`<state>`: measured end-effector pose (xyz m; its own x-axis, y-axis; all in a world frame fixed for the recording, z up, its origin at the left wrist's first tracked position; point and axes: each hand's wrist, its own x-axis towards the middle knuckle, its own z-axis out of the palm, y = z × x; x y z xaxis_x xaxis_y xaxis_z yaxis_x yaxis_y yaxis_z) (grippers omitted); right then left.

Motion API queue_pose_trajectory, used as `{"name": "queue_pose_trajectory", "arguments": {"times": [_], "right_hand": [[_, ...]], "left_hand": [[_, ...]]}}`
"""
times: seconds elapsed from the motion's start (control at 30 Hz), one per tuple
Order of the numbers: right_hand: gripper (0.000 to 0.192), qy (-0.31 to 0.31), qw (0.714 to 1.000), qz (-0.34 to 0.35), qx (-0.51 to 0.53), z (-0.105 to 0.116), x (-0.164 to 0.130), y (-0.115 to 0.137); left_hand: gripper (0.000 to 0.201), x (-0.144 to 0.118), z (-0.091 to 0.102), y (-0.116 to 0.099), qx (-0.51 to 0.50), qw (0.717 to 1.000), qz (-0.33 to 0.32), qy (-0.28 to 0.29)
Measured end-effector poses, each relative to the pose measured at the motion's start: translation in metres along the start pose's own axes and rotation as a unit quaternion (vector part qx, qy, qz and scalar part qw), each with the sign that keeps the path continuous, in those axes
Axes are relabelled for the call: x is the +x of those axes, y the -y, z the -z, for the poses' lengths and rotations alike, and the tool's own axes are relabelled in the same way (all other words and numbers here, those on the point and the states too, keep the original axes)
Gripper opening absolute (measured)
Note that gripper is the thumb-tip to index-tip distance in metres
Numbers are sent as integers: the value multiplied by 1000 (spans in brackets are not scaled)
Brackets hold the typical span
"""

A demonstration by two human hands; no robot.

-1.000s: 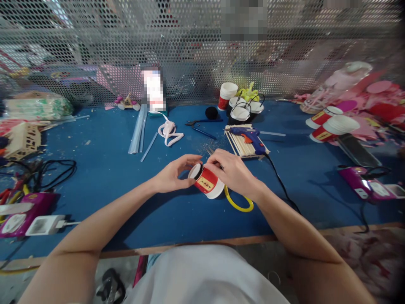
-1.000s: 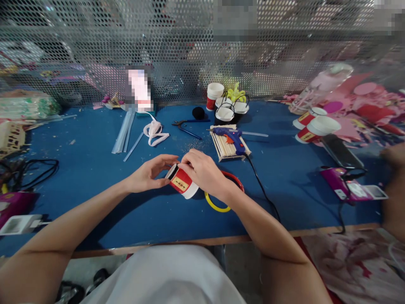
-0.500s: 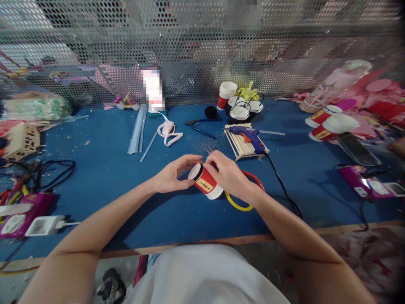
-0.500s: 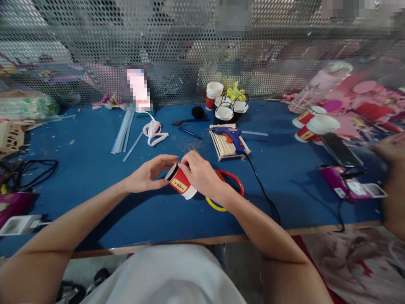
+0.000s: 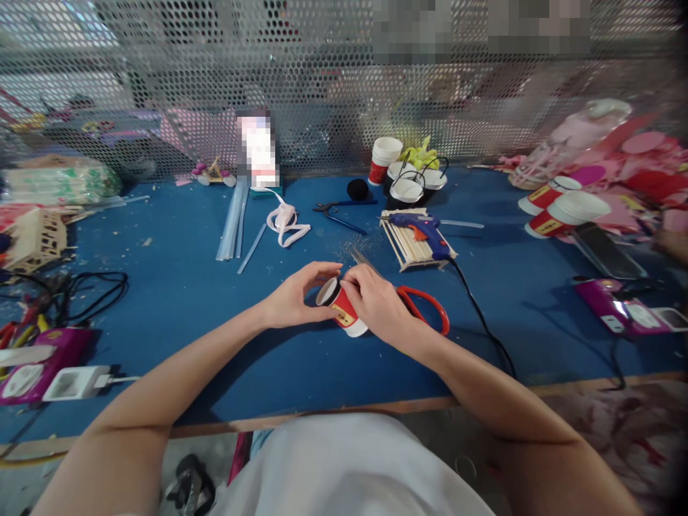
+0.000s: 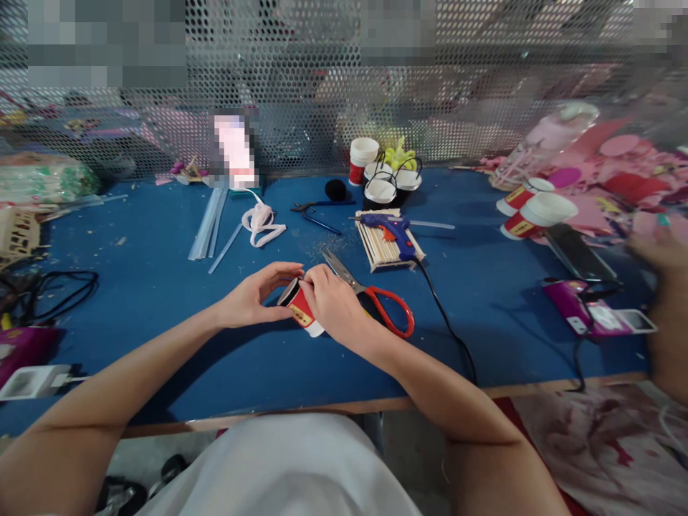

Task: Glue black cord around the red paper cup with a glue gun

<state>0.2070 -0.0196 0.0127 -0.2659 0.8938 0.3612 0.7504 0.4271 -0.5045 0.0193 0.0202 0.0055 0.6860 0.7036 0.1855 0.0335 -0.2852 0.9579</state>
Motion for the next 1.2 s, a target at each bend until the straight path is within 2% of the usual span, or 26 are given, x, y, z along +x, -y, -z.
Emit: {"name": "queue_pose_trajectory", "arguments": {"times": [0.2, 0.37, 0.57, 0.7, 0.93, 1.07, 1.2], "right_hand": [[16, -40, 997, 35, -51, -9, -3, 1], [15, -41, 996, 53, -63, -9, -4, 3], [13, 22, 998, 47, -20, 7, 0, 5], [14, 40, 999, 24, 1, 16, 1, 8], [11, 31, 999, 21, 24, 13, 0, 9], [11, 18, 999, 24, 13, 8, -1, 5], [12, -12, 998, 56, -8, 0, -2, 2]], "left_hand": [[63, 0, -3, -2, 82, 995, 43, -31], [60, -1, -3, -3, 100, 993, 64, -23], [62, -1, -4, -5, 69, 997, 42, 0], [65, -2, -3, -6, 58, 998, 14, 3], [63, -2, -2, 3, 38, 999, -38, 11], [62, -1, -1, 5, 38, 998, -42, 12], [64, -1, -1, 3, 42, 998, -38, 8]]}}
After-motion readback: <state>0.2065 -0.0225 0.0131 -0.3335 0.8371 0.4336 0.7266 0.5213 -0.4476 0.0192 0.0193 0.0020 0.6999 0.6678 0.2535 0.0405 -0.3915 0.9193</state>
